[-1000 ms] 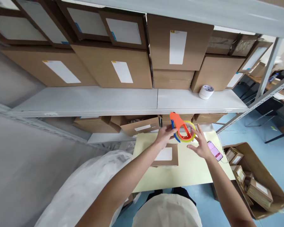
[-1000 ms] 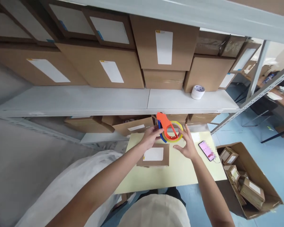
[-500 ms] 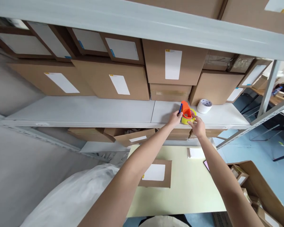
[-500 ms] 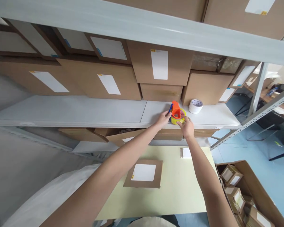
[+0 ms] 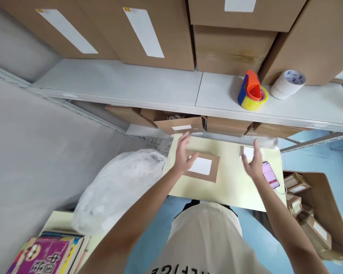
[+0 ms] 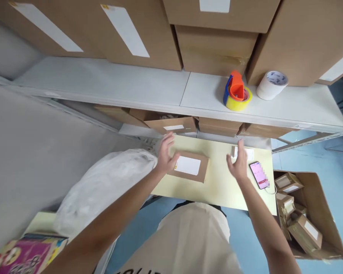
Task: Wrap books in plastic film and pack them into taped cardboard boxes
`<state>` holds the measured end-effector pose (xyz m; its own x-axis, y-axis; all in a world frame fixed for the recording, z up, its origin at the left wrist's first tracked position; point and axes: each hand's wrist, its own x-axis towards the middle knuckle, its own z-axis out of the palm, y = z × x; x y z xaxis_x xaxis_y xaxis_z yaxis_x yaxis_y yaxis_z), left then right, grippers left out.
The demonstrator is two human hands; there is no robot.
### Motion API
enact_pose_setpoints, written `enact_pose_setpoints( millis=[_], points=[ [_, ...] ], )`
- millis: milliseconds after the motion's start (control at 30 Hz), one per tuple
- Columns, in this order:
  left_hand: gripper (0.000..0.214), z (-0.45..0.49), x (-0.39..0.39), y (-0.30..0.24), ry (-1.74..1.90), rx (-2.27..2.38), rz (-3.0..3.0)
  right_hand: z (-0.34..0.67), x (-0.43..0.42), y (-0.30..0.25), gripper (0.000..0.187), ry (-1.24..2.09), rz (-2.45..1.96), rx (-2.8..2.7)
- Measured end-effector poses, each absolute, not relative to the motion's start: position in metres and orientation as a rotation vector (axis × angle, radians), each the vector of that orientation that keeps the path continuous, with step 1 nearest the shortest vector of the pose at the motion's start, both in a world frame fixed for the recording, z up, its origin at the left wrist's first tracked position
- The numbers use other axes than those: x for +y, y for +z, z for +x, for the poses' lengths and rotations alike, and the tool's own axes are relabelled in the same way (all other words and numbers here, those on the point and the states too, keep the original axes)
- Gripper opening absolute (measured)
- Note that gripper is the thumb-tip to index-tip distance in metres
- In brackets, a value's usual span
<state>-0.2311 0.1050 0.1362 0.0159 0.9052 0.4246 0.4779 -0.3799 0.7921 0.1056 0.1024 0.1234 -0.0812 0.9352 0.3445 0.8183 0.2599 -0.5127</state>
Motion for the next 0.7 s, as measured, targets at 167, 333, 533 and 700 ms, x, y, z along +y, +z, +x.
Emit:
enact_pose_setpoints(
  millis=[167,333,533,700],
  points=[
    [0.101,-0.322,-0.021,0.027,0.707,1.847,1.427,0.068,-0.013,0.012,0.089,0.961,-1.665,-2.125],
    [0.081,-0.308,-0.015,-0.004,0.568,1.694,1.311,0.009,-0.021,-0.009,0.082,1.122,-1.770,-1.855],
    [0.039,-0.278,0.019,0.025,0.719,1.628,1.364,-0.007,-0.006,0.031,0.047,1.099,-1.832,-1.586],
    [0.025,-0.281,0.024,0.058,0.775,1.634,1.552,0.013,-0.006,0.068,0.054,0.888,-2.077,-1.681]
  ],
)
